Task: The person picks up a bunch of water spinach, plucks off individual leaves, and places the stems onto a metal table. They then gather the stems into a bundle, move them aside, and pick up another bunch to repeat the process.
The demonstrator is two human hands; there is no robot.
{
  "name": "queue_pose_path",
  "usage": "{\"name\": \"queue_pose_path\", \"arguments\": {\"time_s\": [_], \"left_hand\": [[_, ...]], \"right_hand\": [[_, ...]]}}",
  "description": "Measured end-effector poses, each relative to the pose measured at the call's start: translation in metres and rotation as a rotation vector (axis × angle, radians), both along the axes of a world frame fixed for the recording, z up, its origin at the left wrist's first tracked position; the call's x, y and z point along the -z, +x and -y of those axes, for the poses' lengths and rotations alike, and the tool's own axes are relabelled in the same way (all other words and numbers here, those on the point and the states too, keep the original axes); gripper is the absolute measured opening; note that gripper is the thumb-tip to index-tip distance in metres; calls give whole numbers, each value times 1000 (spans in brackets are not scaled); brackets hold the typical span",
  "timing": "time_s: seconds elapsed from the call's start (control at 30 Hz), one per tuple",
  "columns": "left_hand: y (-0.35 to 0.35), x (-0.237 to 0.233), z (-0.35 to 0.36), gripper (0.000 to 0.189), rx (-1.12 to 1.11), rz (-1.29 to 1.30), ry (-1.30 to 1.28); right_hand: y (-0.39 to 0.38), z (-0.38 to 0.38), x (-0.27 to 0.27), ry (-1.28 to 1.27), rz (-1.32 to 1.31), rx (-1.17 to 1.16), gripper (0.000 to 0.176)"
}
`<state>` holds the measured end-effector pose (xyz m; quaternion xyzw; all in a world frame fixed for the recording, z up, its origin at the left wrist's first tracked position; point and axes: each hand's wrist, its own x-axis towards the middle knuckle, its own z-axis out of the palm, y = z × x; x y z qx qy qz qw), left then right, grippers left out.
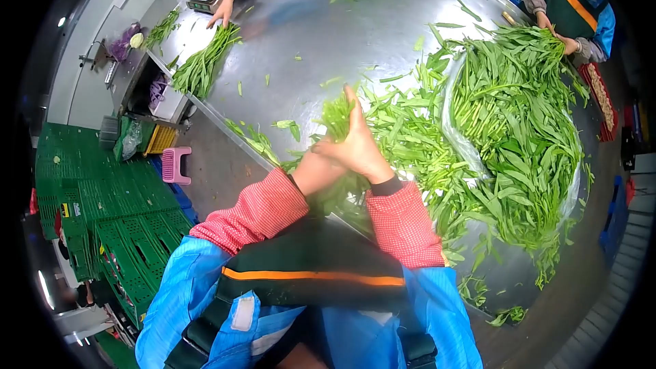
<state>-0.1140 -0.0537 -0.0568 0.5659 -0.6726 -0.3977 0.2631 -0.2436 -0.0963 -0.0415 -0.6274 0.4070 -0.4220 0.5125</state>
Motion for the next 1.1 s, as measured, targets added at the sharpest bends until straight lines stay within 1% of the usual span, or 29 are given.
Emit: {"name": "queue_pose_path", "arguments": {"time_s": [0.1,0.13,0.2,0.23,0.27,0.3,0.33,0.37,0.4,0.43,0.47,0.5,0.53,0.57,0.6,0.63,0.67,0.7,0.73,0.77,0.8,0.83,0.87,0.9,0.93,0.97,1.03,1.07,1.1], "left_hand": [[2,24,-3,44,140,368,-57],[0,23,-4,49,131,353,28],[-6,0,-7,56,79,230,-224],[-8,-15,-10,60,51,169,-348],[-2,-21,-14,77,90,152,-426],[7,-21,-19,80,146,264,-342],[20,-18,-22,84,206,374,-260],[33,-15,-22,87,270,482,-184],[47,-10,-21,86,304,587,-138],[58,-7,-19,74,366,685,-111],[68,-4,-17,62,421,783,-87],[84,12,-9,54,350,633,32],[102,34,11,46,282,488,141],[104,29,26,42,179,319,189],[106,25,41,37,78,144,225],[102,-10,44,36,-50,-47,209],[97,-40,45,36,-174,-235,192],[90,-57,45,45,-146,-256,57],[79,-72,47,56,-116,-279,-82],[68,-87,51,66,-22,-202,-287],[57,-101,55,78,66,-121,-493],[44,-114,58,84,134,-152,-538],[30,-120,59,90,201,-180,-579],[16,-120,59,91,222,-67,-619],[1,-120,61,93,245,45,-664],[-5,-121,63,96,268,157,-708],[4,-97,61,97,358,221,-607],[17,-87,63,94,374,263,-618],[31,-77,69,92,380,242,-520]], "right_hand": [[2,4,-15,48,-140,34,92],[1,4,-14,57,-94,46,86],[-4,9,-11,65,3,67,76],[-13,8,-29,-94,19,156,65],[-27,11,-52,-230,86,186,60],[-46,12,-78,-268,251,188,61],[-74,14,-101,-314,226,234,56],[-109,18,-133,-442,144,127,52],[-113,25,-154,-373,247,292,51],[-116,33,-175,-310,361,455,51],[-130,63,-148,-488,26,489,55],[-138,83,-127,-654,-314,515,59],[-133,77,-129,-774,-458,520,62],[-123,70,-134,-895,-603,518,65],[-116,62,-141,-697,-327,478,62],[-119,58,-146,-514,-41,407,61],[-124,61,-146,-457,15,438,60],[-127,68,-145,-403,71,469,60],[-125,76,-135,-469,-152,528,60],[-118,72,-131,-484,-312,533,61],[-104,65,-134,-545,-322,480,61],[-88,56,-135,-596,-330,419,61],[-74,50,-135,-531,-226,345,62],[-62,47,-135,-467,-121,273,62],[-55,47,-135,-567,-136,247,61],[-55,47,-139,-498,-31,284,60],[-67,47,-155,-356,174,350,59],[-79,48,-163,-346,150,433,58],[-92,54,-158,-406,41,583,59]]}}
